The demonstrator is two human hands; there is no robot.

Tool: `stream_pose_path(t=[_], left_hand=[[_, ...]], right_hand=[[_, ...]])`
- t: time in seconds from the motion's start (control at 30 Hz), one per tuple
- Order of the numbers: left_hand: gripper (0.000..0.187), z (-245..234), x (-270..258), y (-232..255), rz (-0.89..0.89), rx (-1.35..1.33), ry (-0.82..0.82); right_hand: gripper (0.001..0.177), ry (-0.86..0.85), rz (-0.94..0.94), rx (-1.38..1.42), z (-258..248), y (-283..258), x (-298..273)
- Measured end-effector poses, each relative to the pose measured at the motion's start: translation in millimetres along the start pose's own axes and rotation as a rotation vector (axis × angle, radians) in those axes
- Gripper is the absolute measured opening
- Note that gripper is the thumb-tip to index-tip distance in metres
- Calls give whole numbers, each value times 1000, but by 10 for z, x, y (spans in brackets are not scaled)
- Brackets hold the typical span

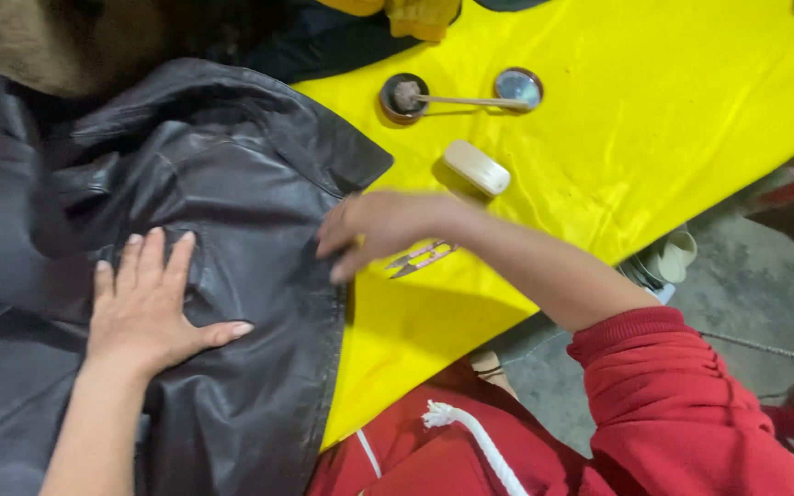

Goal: The person cleans a black leather jacket laid on a yellow surface. They use a brush to scrub the leather, apply a liquid from a spray bottle, and use a hairdryer to dry the surface. The person also uses a small brush and a cloth to wipe and smooth the jacket.

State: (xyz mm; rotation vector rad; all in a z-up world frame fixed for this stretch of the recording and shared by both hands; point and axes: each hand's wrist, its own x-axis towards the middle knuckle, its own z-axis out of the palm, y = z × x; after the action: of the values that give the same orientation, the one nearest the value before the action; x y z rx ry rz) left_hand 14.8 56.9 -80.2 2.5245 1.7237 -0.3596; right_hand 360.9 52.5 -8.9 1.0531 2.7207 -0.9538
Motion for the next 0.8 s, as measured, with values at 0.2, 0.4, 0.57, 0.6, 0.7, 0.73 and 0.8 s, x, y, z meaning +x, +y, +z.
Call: stream_pose_path(t=[0.2, 0.4, 0.57, 0.6, 0.7, 0.73, 0.8], left_hand=[[115, -515, -83, 216, -71, -321, -89], [113, -304, -251, 392, -12, 39, -56], [130, -128, -210, 306, -5, -16, -103], [133, -98, -199, 300, 0, -50, -80], [135, -21, -207, 279, 10, -90, -49], [135, -19, -199, 284, 3, -91, -46], [139, -8, -204, 279, 4, -105, -54]], right_hand=[[28, 619, 296, -88, -363, 319, -1045], [44, 435, 820, -135, 8, 494, -1298], [49, 490, 842, -88, 96, 561, -1270], [49, 522, 856, -91, 111, 569, -1245], [41, 736, 647, -241, 409, 897, -1245], [41, 736, 641, -243, 438, 901, -1249], [46, 745, 630, -260, 496, 897, -1241]])
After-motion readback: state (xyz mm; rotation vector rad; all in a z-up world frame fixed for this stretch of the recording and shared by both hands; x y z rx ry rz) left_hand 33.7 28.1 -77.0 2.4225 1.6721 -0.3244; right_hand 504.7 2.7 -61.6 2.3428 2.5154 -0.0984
